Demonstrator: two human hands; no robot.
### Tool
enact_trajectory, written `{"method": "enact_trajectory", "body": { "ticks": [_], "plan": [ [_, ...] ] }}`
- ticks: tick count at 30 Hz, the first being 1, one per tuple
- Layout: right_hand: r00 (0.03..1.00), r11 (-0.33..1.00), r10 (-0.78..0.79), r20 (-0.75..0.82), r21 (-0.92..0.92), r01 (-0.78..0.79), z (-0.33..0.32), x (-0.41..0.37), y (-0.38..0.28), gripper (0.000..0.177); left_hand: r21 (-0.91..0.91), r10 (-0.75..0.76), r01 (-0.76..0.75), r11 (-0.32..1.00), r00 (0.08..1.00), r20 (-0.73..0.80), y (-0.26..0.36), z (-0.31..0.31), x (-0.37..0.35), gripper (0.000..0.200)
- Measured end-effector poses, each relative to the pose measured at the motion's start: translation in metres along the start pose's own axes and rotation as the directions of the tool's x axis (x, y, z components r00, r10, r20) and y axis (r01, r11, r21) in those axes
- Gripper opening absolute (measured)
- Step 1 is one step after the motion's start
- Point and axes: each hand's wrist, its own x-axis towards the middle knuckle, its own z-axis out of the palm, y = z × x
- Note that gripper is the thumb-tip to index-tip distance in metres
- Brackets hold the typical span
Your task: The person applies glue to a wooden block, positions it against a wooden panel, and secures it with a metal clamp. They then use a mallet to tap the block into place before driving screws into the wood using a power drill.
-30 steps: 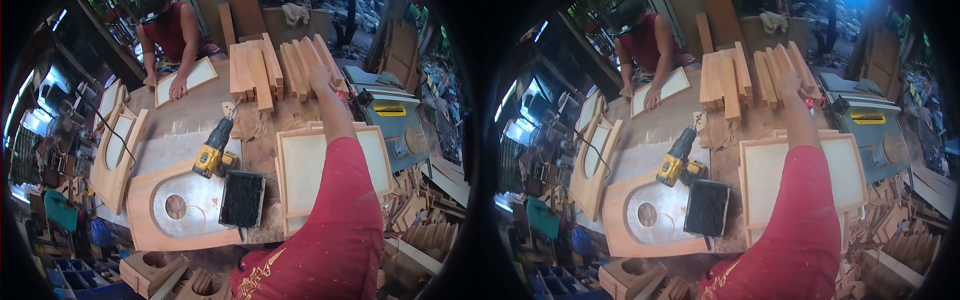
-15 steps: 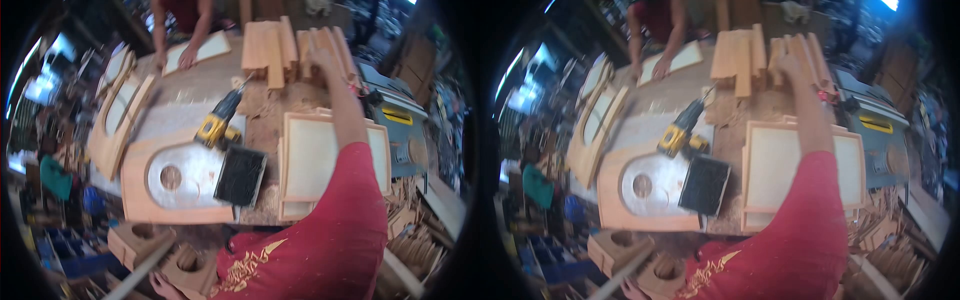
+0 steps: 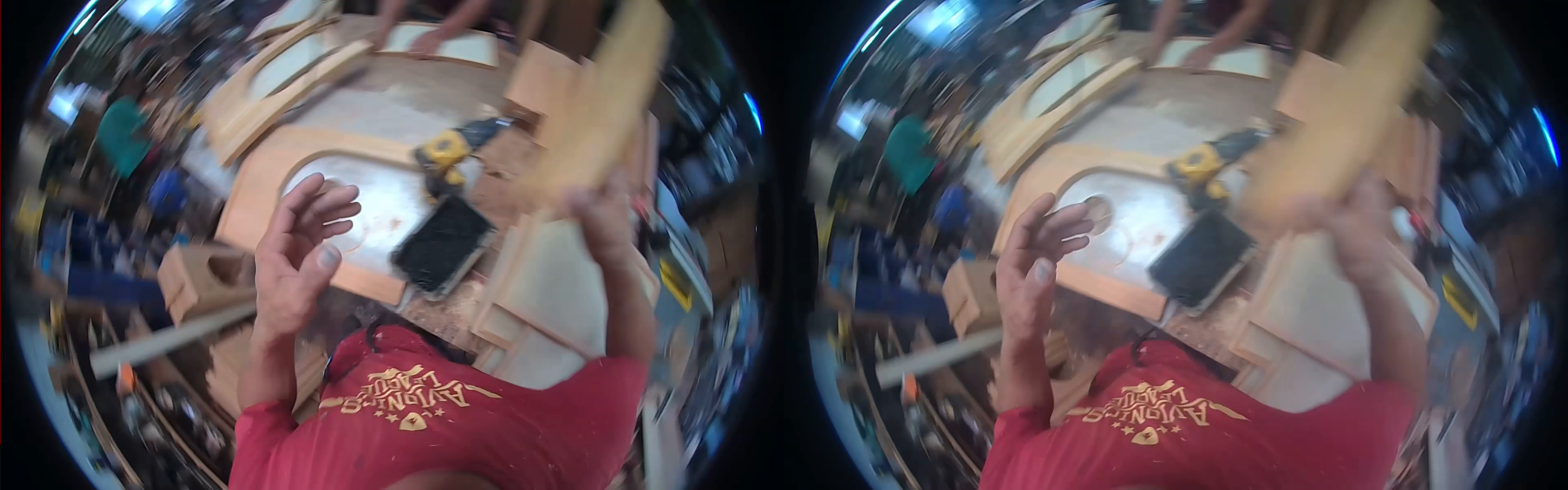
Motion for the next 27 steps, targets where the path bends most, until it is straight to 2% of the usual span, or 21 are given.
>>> {"method": "enact_trajectory", "body": {
  "ticks": [1, 3, 4, 5, 6, 8, 9, 10, 11, 12, 13, 15, 16, 17, 18, 20, 21, 23, 24, 25, 27],
  "plan": [
    [0.989, 0.996, 0.061, 0.132, 0.054, -0.068, 0.025, -0.015, -0.018, 0.058, -0.030, -0.005, 0.008, 1.000, 0.996, 0.091, 0.005, 0.019, 0.013, 0.094],
    [0.955, 0.993, -0.090, 0.283, -0.048, 0.108, 0.069, -0.029, -0.009, 0.075, -0.076, -0.010, 0.028, 0.997, 0.974, 0.225, 0.009, 0.055, 0.033, 0.108],
    [0.924, 0.972, -0.164, 0.346, -0.102, 0.211, 0.084, -0.035, -0.003, 0.083, -0.105, 0.033, -0.011, 0.994, 0.977, 0.211, 0.007, 0.071, 0.037, 0.099],
    [0.887, 0.954, -0.192, 0.419, -0.131, 0.269, 0.092, -0.038, 0.001, 0.092, 0.023, 0.013, -0.016, 1.000, 0.992, 0.129, 0.007, 0.077, 0.037, 0.089],
    [0.798, 0.983, 0.034, 0.601, -0.164, 0.082, 0.092, -0.040, -0.012, 0.096, 0.158, 0.015, -0.020, 0.987, 0.999, 0.028, 0.005, 0.076, 0.035, 0.081],
    [0.627, 0.885, 0.173, 0.760, -0.399, 0.239, 0.086, -0.024, -0.009, 0.086, 0.011, -0.031, 0.034, 0.999, 0.985, -0.170, -0.032, 0.042, 0.019, 0.058],
    [0.582, 0.753, 0.004, 0.814, -0.385, 0.533, 0.070, -0.010, 0.007, 0.075, 0.097, 0.011, 0.020, 0.995, 0.951, -0.309, -0.047, 0.022, 0.000, 0.053],
    [0.655, 0.630, -0.130, 0.745, -0.447, 0.634, 0.053, 0.005, 0.034, 0.063, 0.183, 0.068, 0.016, 0.983, 0.892, -0.446, -0.057, 0.002, -0.020, 0.049],
    [0.811, 0.600, -0.158, 0.564, -0.597, 0.532, 0.024, 0.025, 0.053, 0.055, 0.164, 0.056, 0.035, 0.986, 0.854, -0.518, -0.056, -0.018, -0.039, 0.049],
    [0.930, 0.570, -0.116, 0.348, -0.744, 0.349, -0.016, 0.040, 0.056, 0.044, 0.155, 0.052, 0.052, 0.987, 0.798, -0.600, -0.053, -0.041, -0.060, 0.050],
    [0.992, 0.548, -0.066, 0.110, -0.827, 0.128, -0.055, 0.054, 0.058, 0.034, 0.159, 0.044, 0.081, 0.984, 0.755, -0.654, -0.046, -0.065, -0.079, 0.052],
    [0.971, 0.119, 0.240, 0.019, -0.993, -0.010, -0.138, 0.084, 0.111, 0.033, 0.138, 0.071, 0.060, 0.989, 0.623, -0.779, -0.039, -0.106, -0.123, 0.056],
    [0.949, -0.051, 0.313, -0.035, -0.998, -0.020, -0.176, 0.082, 0.149, 0.029, -0.016, -0.076, 0.103, 0.995, 0.615, -0.785, -0.039, -0.131, -0.157, 0.055],
    [0.877, -0.187, 0.470, -0.098, -0.982, -0.009, -0.190, 0.074, 0.156, 0.023, -0.143, -0.139, 0.044, 0.989, 0.625, -0.768, -0.036, -0.147, -0.184, 0.056],
    [0.830, -0.269, 0.530, -0.172, -0.963, -0.028, -0.193, 0.065, 0.159, 0.024, -0.273, -0.207, -0.002, 0.962, 0.648, -0.733, -0.035, -0.155, -0.203, 0.057],
    [0.788, -0.361, 0.587, -0.186, -0.931, 0.049, -0.212, 0.052, 0.187, 0.025, -0.246, -0.206, -0.049, 0.968, 0.407, -0.890, -0.039, -0.154, -0.225, 0.056],
    [0.766, -0.401, 0.614, -0.192, -0.911, 0.092, -0.221, 0.045, 0.200, 0.026, -0.416, -0.299, -0.085, 0.905, 0.569, -0.766, -0.059, -0.190, -0.270, 0.053],
    [0.765, -0.441, 0.623, -0.167, -0.882, 0.167, -0.224, 0.046, 0.220, 0.027, -0.272, -0.253, 0.028, 0.962, 0.461, -0.850, -0.083, -0.187, -0.286, 0.051],
    [0.802, -0.444, 0.565, -0.194, -0.891, 0.097, -0.223, 0.046, 0.226, 0.027, -0.204, -0.222, 0.086, 0.975, 0.382, -0.897, -0.081, -0.173, -0.283, 0.050],
    [0.839, -0.441, 0.494, -0.229, -0.898, 0.015, -0.222, 0.047, 0.228, 0.028, -0.333, -0.335, 0.053, 0.942, 0.261, -0.906, -0.084, -0.157, -0.277, 0.048],
    [0.876, -0.396, 0.375, -0.303, -0.907, -0.144, -0.214, 0.042, 0.216, 0.029, -0.479, -0.446, -0.097, 0.873, 0.241, -0.862, -0.101, -0.158, -0.283, 0.046]
  ]
}}
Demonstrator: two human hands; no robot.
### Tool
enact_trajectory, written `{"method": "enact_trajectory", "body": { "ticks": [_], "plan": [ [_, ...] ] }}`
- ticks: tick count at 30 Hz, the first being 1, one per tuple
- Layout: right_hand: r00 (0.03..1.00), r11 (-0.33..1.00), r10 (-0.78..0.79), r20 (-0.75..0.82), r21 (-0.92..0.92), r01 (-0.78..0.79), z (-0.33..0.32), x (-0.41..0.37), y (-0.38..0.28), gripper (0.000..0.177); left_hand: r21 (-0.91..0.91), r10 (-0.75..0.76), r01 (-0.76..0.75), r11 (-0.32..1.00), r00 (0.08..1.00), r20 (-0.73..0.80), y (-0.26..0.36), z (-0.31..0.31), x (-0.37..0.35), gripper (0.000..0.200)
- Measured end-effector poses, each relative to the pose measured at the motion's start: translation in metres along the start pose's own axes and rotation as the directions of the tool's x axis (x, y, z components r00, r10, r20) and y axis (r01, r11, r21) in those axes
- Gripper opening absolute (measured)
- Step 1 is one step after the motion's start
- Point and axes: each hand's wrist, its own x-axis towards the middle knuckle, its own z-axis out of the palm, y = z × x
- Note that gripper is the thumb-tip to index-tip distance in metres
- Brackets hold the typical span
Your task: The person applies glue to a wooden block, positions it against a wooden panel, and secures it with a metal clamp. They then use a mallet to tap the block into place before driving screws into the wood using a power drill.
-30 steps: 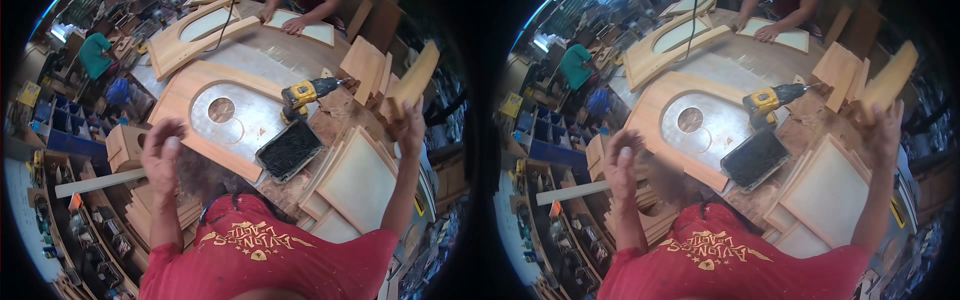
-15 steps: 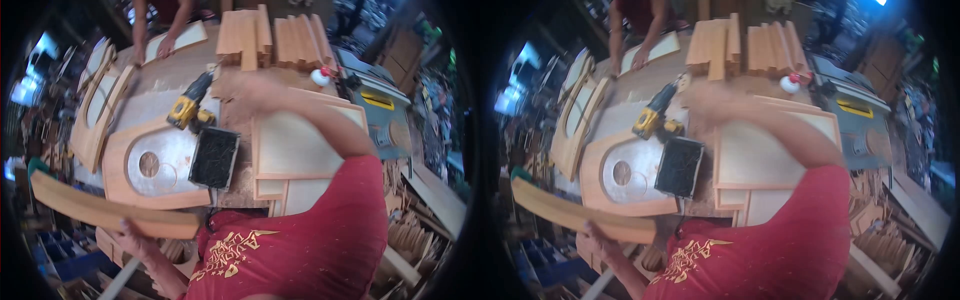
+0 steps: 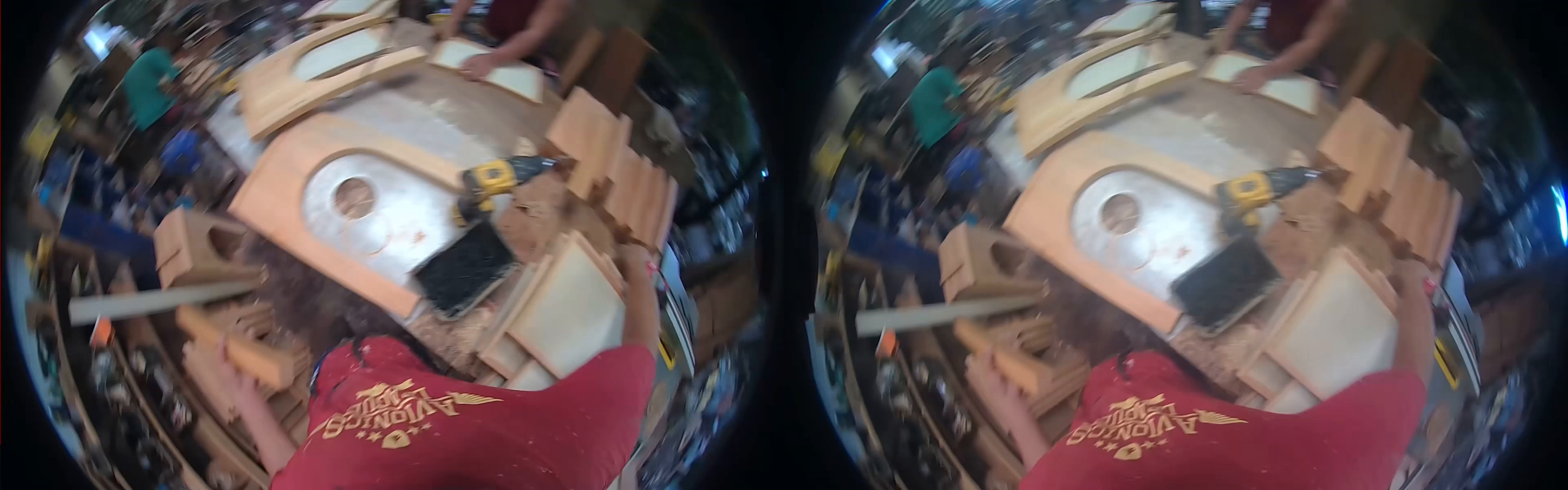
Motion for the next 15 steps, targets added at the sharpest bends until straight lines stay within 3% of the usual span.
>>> {"method": "enact_trajectory", "body": {
  "ticks": [2, 3, 4, 5, 7, 8, 9, 10, 13, 15],
  "plan": [
    [1.000, 1.000, -0.003, 0.020, -0.014, 0.004, -0.032, -0.012, 0.002, 0.030, -0.088, -0.007, 0.014, 0.996, 0.997, 0.075, -0.024, -0.031, 0.041, 0.046],
    [0.986, 0.991, -0.091, 0.141, -0.083, 0.103, -0.080, -0.031, -0.004, 0.032, -0.078, -0.024, 0.027, 0.997, 0.999, 0.040, -0.031, -0.028, 0.045, 0.047],
    [1.000, 1.000, -0.010, 0.003, -0.022, 0.010, -0.088, -0.037, 0.005, 0.034, -0.075, -0.073, 0.081, 0.994, 0.992, 0.100, -0.034, -0.033, 0.050, 0.048],
    [0.996, 0.994, 0.088, -0.023, 0.060, -0.087, -0.139, -0.065, 0.001, 0.035, -0.079, -0.121, 0.135, 0.988, 0.978, 0.171, -0.039, -0.033, 0.059, 0.049],
    [0.977, 0.965, 0.117, -0.179, 0.253, -0.069, -0.172, -0.081, 0.035, 0.058, -0.116, -0.174, 0.186, 0.976, 0.979, 0.105, -0.051, -0.023, 0.075, 0.048],
    [0.936, 0.905, 0.205, -0.285, 0.419, -0.071, -0.178, -0.092, 0.042, 0.064, -0.125, -0.196, 0.201, 0.972, 0.979, 0.053, -0.055, -0.012, 0.075, 0.049],
    [0.828, 0.819, 0.192, -0.527, 0.551, 0.161, -0.142, -0.069, 0.090, 0.064, -0.136, -0.213, 0.211, 0.968, 0.977, -0.001, -0.056, 0.000, 0.077, 0.050],
    [0.784, 0.755, 0.225, -0.578, 0.613, 0.235, -0.148, -0.079, 0.101, 0.065, -0.165, -0.227, 0.227, 0.960, 0.974, 0.020, -0.059, 0.001, 0.080, 0.050],
    [0.709, 0.508, 0.328, -0.625, 0.749, 0.426, -0.200, -0.151, 0.038, 0.067, -0.380, -0.298, 0.330, 0.864, 0.944, 0.143, -0.074, -0.008, 0.113, 0.045],
    [0.691, 0.293, 0.330, -0.644, 0.765, 0.573, -0.233, -0.201, -0.029, 0.069, -0.401, -0.293, 0.341, 0.851, 0.940, 0.177, -0.072, 0.002, 0.110, 0.029]
  ]
}}
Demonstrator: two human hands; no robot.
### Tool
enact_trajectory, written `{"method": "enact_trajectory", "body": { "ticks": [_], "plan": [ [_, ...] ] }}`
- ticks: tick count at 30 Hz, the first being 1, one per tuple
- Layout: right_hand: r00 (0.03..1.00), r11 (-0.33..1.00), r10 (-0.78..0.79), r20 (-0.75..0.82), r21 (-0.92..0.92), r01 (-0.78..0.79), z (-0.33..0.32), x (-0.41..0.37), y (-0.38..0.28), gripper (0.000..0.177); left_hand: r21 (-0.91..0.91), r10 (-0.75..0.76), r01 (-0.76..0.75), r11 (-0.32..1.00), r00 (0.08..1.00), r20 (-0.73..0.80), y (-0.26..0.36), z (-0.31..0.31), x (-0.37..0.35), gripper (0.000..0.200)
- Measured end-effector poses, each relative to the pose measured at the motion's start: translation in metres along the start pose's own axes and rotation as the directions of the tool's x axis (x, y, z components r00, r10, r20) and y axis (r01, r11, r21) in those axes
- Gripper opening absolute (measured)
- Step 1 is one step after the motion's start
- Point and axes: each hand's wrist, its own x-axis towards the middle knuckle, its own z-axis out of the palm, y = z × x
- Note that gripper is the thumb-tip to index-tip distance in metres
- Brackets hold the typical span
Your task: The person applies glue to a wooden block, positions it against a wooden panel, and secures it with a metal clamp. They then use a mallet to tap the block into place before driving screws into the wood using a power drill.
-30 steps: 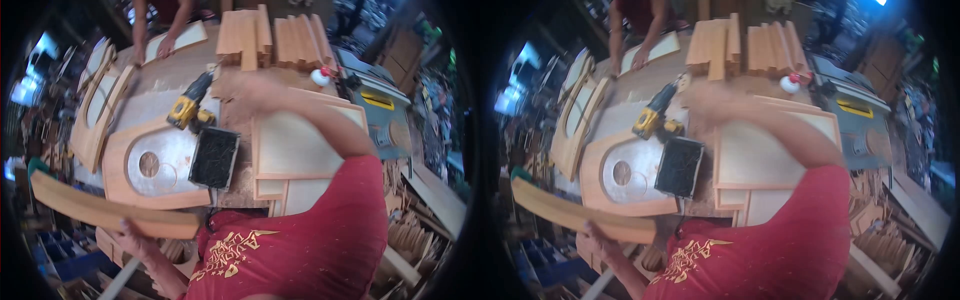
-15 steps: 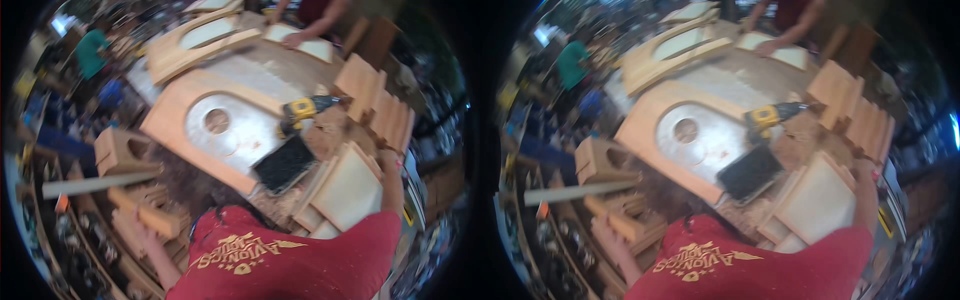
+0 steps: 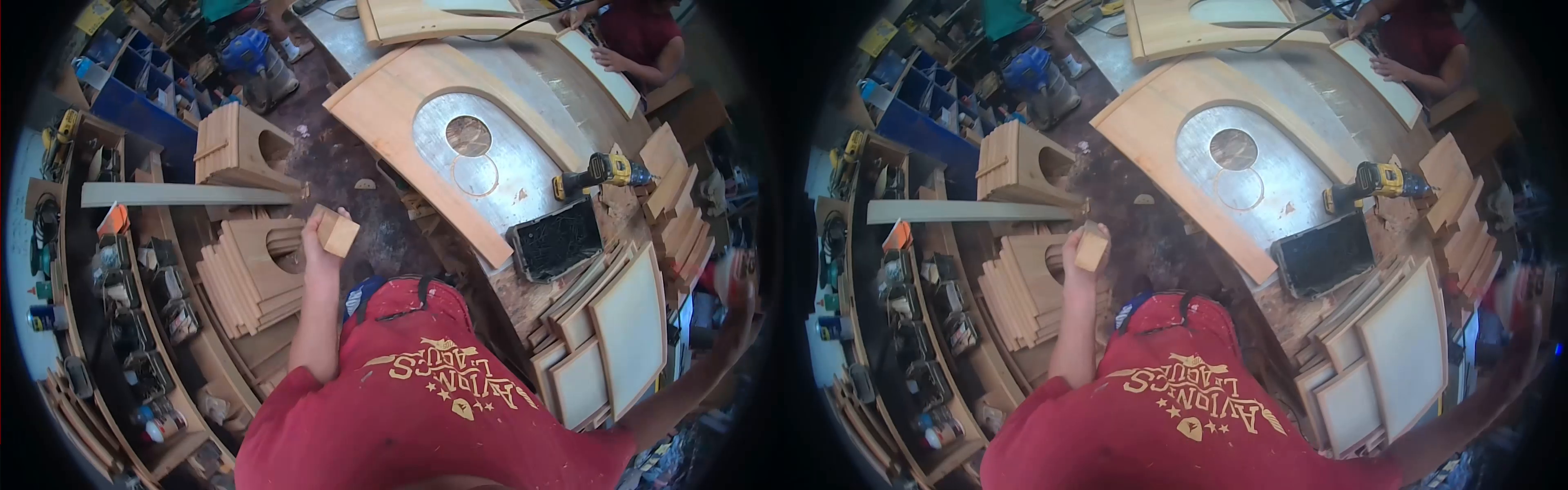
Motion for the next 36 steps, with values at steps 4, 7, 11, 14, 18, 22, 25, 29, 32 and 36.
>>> {"method": "enact_trajectory", "body": {
  "ticks": [4, 7, 11, 14, 18, 22, 25, 29, 32, 36],
  "plan": [
    [0.990, 0.854, -0.092, 0.104, 0.520, 0.025, 0.104, -0.090, -0.146, 0.073, 0.209, 0.025, -0.058, 0.976, 0.987, 0.159, 0.008, -0.001, 0.009, 0.020],
    [0.966, 0.605, -0.173, 0.190, 0.795, -0.048, 0.195, -0.163, -0.244, 0.076, -0.041, -0.177, 0.180, 0.983, 0.982, 0.058, 0.029, 0.014, -0.006, 0.024],
    [0.963, 0.444, -0.100, 0.252, 0.877, -0.184, 0.268, -0.234, -0.332, 0.089, -0.023, -0.280, 0.283, 0.959, 0.957, 0.076, 0.047, -0.023, 0.013, 0.042],
    [0.925, 0.457, -0.175, 0.336, 0.860, -0.226, 0.282, -0.256, -0.361, 0.091, -0.023, -0.237, 0.237, 0.971, 0.972, 0.005, 0.067, -0.025, 0.004, 0.044],
    [0.900, 0.426, -0.118, 0.420, 0.840, -0.336, 0.299, -0.288, -0.380, 0.094, 0.006, -0.178, 0.180, 0.984, 0.965, 0.191, 0.085, -0.047, -0.011, 0.044],
    [0.769, 0.192, -0.263, 0.583, 0.813, -0.550, 0.306, -0.313, -0.374, 0.100, -0.227, -0.188, 0.200, 0.953, 0.979, 0.075, 0.089, -0.068, -0.004, 0.038],
    [0.761, 0.356, -0.426, 0.489, 0.864, -0.356, 0.330, -0.334, -0.397, 0.104, -0.304, -0.094, 0.094, 0.948, 0.995, 0.014, 0.091, -0.069, -0.005, 0.045],
    [0.797, 0.287, -0.425, 0.429, 0.899, -0.331, 0.317, -0.334, -0.438, 0.111, -0.325, -0.079, 0.103, 0.940, 0.993, 0.088, 0.115, -0.076, -0.021, 0.040],
    [0.724, 0.185, -0.634, 0.270, 0.963, -0.197, 0.333, -0.324, -0.422, 0.113, -0.357, 0.078, -0.099, 0.929, 0.994, -0.073, 0.116, -0.072, -0.027, 0.036],
    [0.673, 0.356, -0.533, 0.512, 0.858, -0.371, 0.349, -0.328, -0.413, 0.104, -0.402, 0.106, -0.105, 0.910, 0.994, -0.019, 0.125, -0.053, -0.056, 0.037]
  ]
}}
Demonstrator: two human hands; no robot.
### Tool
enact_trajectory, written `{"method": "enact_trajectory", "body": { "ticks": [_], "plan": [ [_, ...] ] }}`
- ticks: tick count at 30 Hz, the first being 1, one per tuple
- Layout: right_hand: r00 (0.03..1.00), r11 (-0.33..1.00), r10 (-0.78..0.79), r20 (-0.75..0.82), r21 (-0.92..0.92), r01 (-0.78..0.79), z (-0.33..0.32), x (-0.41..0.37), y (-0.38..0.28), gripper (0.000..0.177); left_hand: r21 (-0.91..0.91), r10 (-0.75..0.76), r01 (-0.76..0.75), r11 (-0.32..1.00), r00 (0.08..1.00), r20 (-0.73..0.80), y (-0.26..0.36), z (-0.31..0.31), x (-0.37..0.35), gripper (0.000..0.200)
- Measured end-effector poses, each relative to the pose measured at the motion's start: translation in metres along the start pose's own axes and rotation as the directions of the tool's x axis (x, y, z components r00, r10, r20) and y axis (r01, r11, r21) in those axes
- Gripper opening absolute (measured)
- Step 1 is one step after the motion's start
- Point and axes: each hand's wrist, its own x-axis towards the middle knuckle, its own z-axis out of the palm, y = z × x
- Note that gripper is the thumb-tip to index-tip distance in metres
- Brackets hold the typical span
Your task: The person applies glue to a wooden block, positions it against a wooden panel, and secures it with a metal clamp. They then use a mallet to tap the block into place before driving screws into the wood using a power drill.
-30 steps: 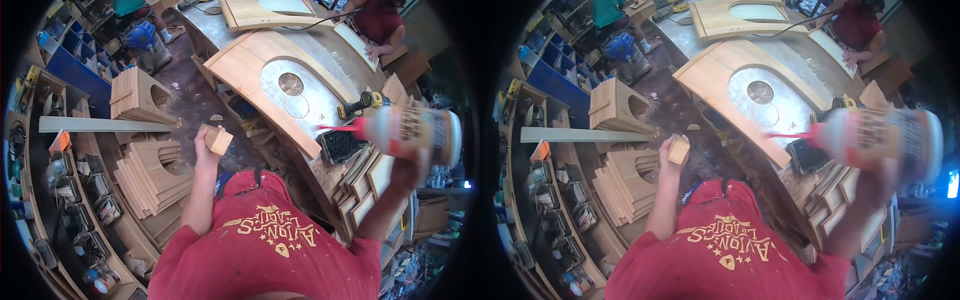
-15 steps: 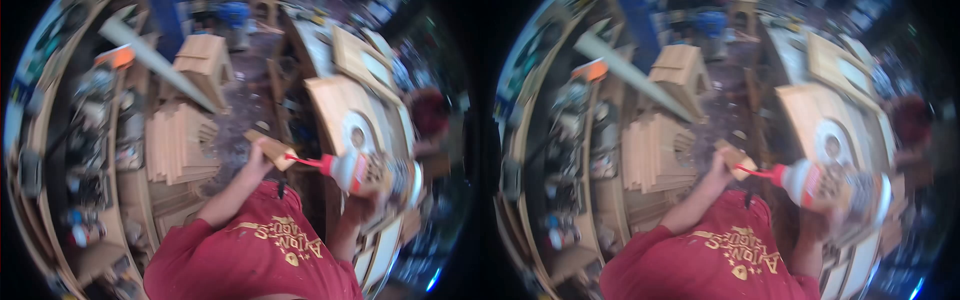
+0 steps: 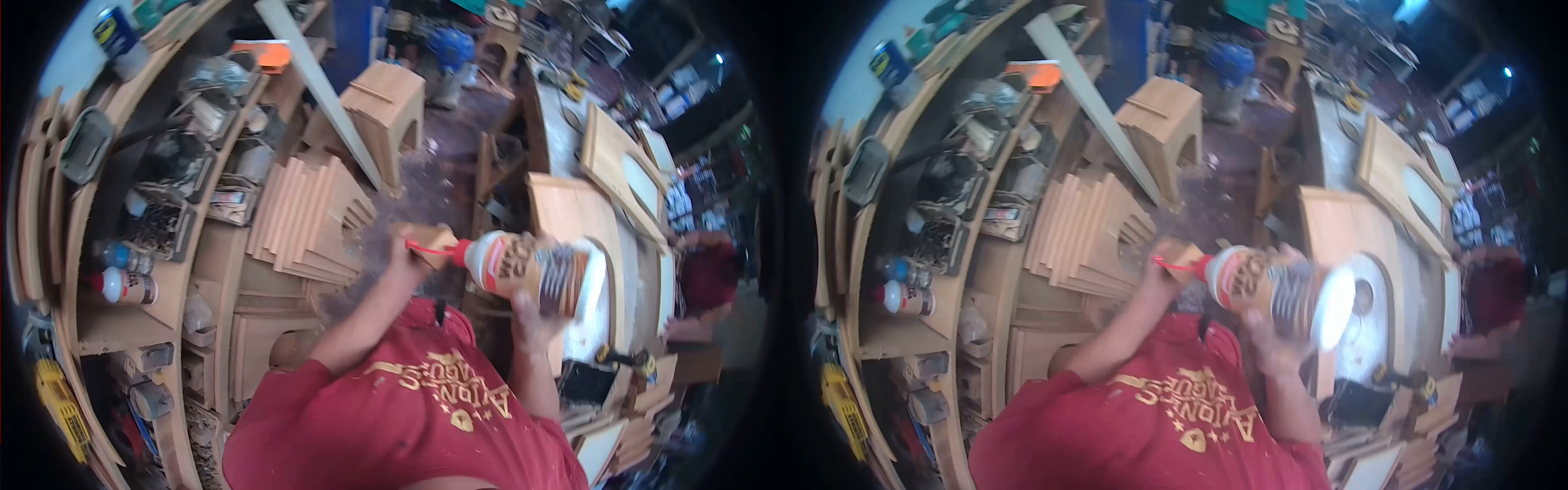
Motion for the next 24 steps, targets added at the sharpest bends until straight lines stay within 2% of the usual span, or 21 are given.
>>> {"method": "enact_trajectory", "body": {
  "ticks": [1, 3, 6, 7, 13, 16, 18, 20, 22, 24],
  "plan": [
    [1.000, 0.999, 0.012, 0.002, 0.030, -0.012, -0.008, 0.006, -0.003, 0.102, 0.039, 0.040, -0.041, 0.998, 0.999, 0.013, -0.003, 0.002, -0.012, 0.041],
    [1.000, 0.998, 0.016, -0.016, 0.067, -0.015, -0.024, 0.016, 0.001, 0.098, 0.119, 0.195, -0.210, 0.970, 0.972, 0.130, -0.011, -0.033, 0.010, 0.045],
    [0.999, 0.987, 0.026, -0.025, 0.158, -0.022, -0.035, 0.020, 0.007, 0.094, 0.096, 0.185, -0.175, 0.980, 0.977, -0.106, -0.003, -0.027, 0.007, 0.048],
    [0.999, 0.981, 0.037, -0.027, 0.190, -0.032, -0.036, 0.020, 0.007, 0.093, 0.153, 0.200, -0.180, 0.972, 0.971, -0.131, -0.001, -0.012, -0.005, 0.048],
    [0.998, 0.967, 0.040, -0.047, 0.253, -0.026, -0.038, 0.020, 0.003, 0.086, 0.193, 0.247, -0.224, 0.955, 0.963, -0.106, -0.011, -0.029, 0.010, 0.047],
    [0.997, 0.957, 0.053, -0.060, 0.288, -0.033, -0.043, 0.021, -0.002, 0.085, 0.143, 0.175, -0.171, 0.975, 0.984, -0.021, -0.016, -0.026, 0.003, 0.046],
    [0.995, 0.953, 0.058, -0.076, 0.300, -0.033, -0.047, 0.021, -0.002, 0.087, 0.328, 0.194, -0.226, 0.917, 0.973, 0.127, -0.019, -0.038, 0.010, 0.045],
    [0.993, 0.948, 0.066, -0.094, 0.316, -0.033, -0.050, 0.018, -0.005, 0.088, 0.326, 0.181, -0.194, 0.925, 0.981, 0.071, -0.027, -0.042, 0.018, 0.045],
    [0.991, 0.953, 0.045, -0.125, 0.304, -0.005, -0.057, 0.017, -0.004, 0.089, 0.127, 0.109, -0.086, 0.988, 0.976, -0.190, -0.039, 0.002, 0.001, 0.047],
    [0.987, 0.966, 0.027, -0.157, 0.260, 0.015, -0.062, 0.015, -0.003, 0.088, 0.144, 0.092, -0.064, 0.988, 0.977, -0.191, -0.048, 0.010, -0.003, 0.046]
  ]
}}
